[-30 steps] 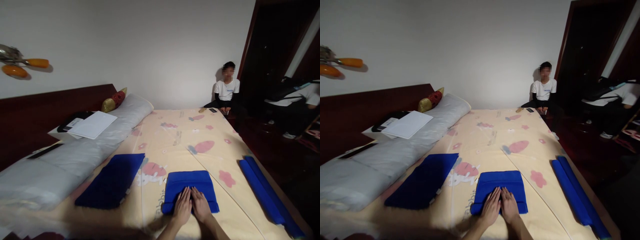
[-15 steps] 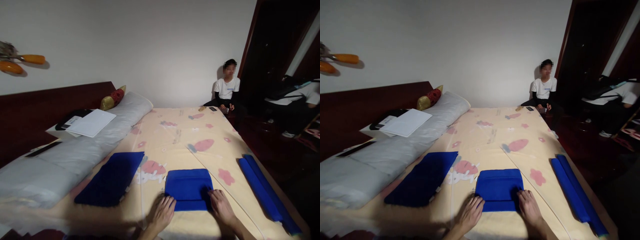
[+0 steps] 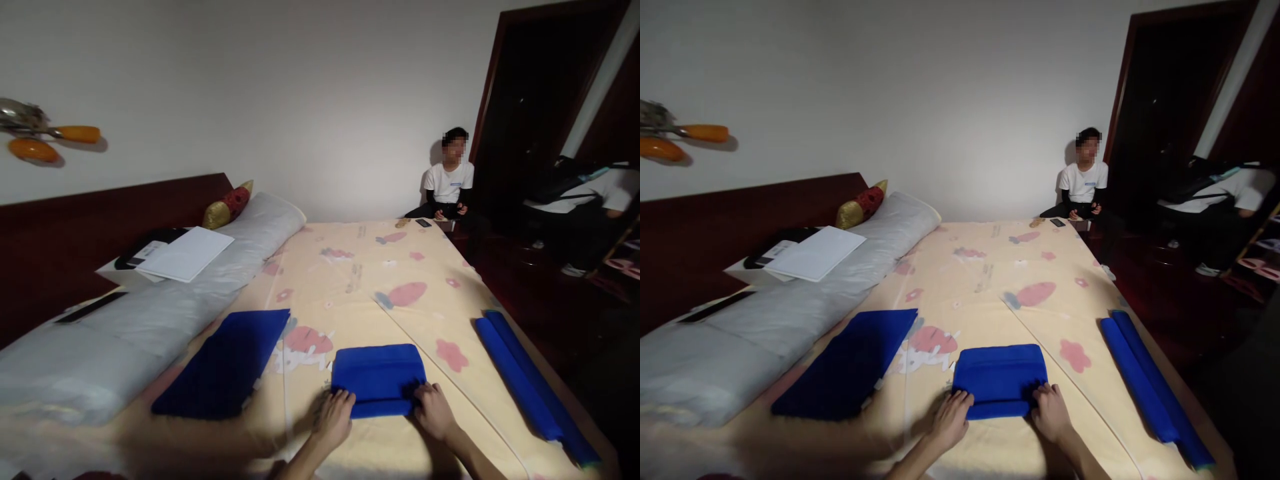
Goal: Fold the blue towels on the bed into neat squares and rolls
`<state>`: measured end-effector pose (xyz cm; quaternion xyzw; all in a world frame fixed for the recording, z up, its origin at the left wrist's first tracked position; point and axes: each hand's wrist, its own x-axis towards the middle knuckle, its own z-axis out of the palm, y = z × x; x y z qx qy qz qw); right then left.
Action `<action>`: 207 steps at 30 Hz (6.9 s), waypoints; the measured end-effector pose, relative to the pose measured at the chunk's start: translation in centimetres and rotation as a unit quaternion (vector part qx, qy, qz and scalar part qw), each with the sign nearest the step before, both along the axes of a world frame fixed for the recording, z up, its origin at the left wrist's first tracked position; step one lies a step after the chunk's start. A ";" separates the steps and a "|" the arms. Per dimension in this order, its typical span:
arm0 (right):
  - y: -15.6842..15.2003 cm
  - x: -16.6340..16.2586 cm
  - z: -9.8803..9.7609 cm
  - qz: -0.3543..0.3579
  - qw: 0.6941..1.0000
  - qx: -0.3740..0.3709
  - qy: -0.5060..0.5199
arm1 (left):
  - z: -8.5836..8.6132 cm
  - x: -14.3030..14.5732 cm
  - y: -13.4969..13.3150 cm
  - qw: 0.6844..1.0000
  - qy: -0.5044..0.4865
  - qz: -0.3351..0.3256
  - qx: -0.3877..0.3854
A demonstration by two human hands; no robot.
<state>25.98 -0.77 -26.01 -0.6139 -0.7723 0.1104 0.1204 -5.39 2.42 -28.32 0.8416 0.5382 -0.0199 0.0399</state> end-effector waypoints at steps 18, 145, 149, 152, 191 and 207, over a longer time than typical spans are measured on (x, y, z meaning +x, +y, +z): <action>0.2 -3.1 -3.7 0.066 0.993 0.088 0.048 | 0.5 2.9 -1.2 0.981 -0.064 -0.140 0.117; -0.3 -6.9 -3.2 0.083 0.980 0.177 -0.026 | -0.4 5.2 -1.8 0.963 -0.050 -0.175 0.201; -0.8 -4.6 -3.7 0.130 0.972 0.191 -0.035 | 0.2 2.9 -2.2 0.965 -0.040 -0.183 0.185; -1.1 -0.5 -4.4 0.124 0.971 0.201 -0.036 | 0.5 -1.1 -1.5 0.965 -0.023 -0.177 0.191; 1.8 -6.8 -5.5 0.095 0.980 0.175 0.007 | 0.7 6.3 0.3 0.985 -0.072 -0.127 0.094; 1.0 -0.8 -4.2 0.029 0.986 0.161 -0.002 | 1.3 -1.6 0.3 0.993 0.001 -0.053 0.109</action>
